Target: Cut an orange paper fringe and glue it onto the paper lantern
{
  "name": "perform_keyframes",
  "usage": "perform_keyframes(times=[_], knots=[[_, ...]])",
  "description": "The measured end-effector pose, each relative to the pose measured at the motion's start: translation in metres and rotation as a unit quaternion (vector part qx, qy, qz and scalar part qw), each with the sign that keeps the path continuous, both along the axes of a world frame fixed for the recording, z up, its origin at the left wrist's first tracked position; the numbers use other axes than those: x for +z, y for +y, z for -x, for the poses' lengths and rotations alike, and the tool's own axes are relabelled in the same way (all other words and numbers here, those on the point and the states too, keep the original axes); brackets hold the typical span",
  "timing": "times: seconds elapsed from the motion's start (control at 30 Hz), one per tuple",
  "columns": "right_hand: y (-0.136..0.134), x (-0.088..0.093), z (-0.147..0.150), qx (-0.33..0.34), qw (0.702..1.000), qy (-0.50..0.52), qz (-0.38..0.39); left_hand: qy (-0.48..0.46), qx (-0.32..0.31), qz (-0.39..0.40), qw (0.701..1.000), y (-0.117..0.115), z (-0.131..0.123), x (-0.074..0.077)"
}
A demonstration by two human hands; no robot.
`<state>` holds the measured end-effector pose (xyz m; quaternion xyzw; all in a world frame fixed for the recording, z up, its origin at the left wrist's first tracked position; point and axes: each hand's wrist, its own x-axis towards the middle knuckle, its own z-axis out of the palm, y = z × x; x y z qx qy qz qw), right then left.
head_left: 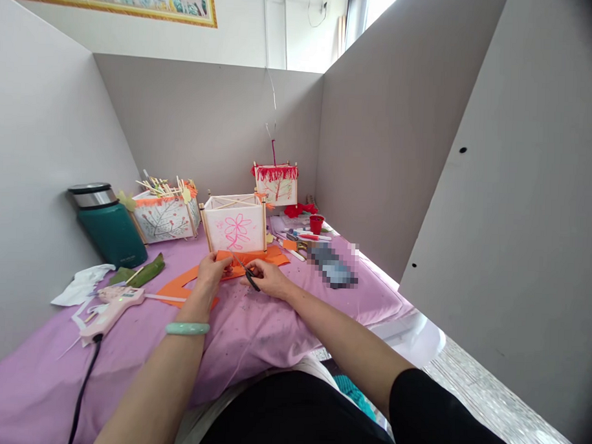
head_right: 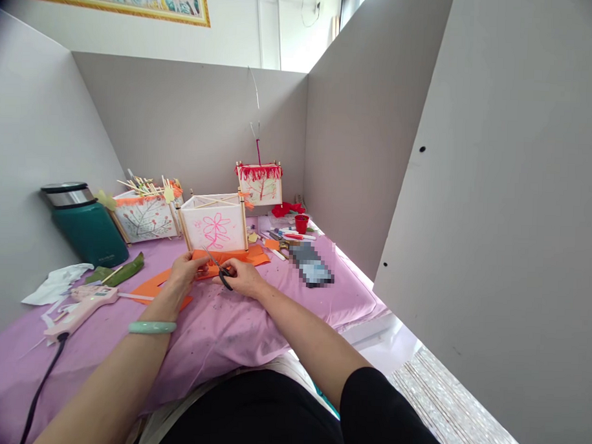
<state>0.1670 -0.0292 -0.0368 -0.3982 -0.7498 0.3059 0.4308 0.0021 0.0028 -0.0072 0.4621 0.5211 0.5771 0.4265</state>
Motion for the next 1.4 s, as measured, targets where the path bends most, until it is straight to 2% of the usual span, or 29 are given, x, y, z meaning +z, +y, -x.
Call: perform_keyframes(times=[0.2,0.47,0.7,0.83,1.07,1.4], knots=[[-0.0016,0.0017,-0.0004,0.004,1.0,-0.002,-0.003,0.013,-0.019,-0.006,1.0,-0.003,-0.0022,0.0008],[-0.0019,0.0015,-0.001,0.004,1.0,-0.002,0.003,-0.008,-0.04,0.022,0.999,-0.007,-0.0052,0.0048],[-0.001,0.0012,-0.0002,0.003,1.0,-0.001,0.009,0.031,-0.04,0.021,0.999,-0.0062,-0.0046,0.0019],[-0.0019,0.0019,-0.0003,0.004,1.0,0.001,0.005,0.065,-0.018,0.007,0.998,-0.0036,-0.0034,0.0],[-0.0017,0.0012,0.0,0.008,1.0,0.008,0.015,0.037,-0.029,0.01,0.999,-0.0046,-0.0038,0.0003],[-0.0024,0.0046,0.0,0.002,1.0,-0.002,0.016,0.052,-0.046,0.032,0.997,-0.0095,-0.0087,0.0022]])
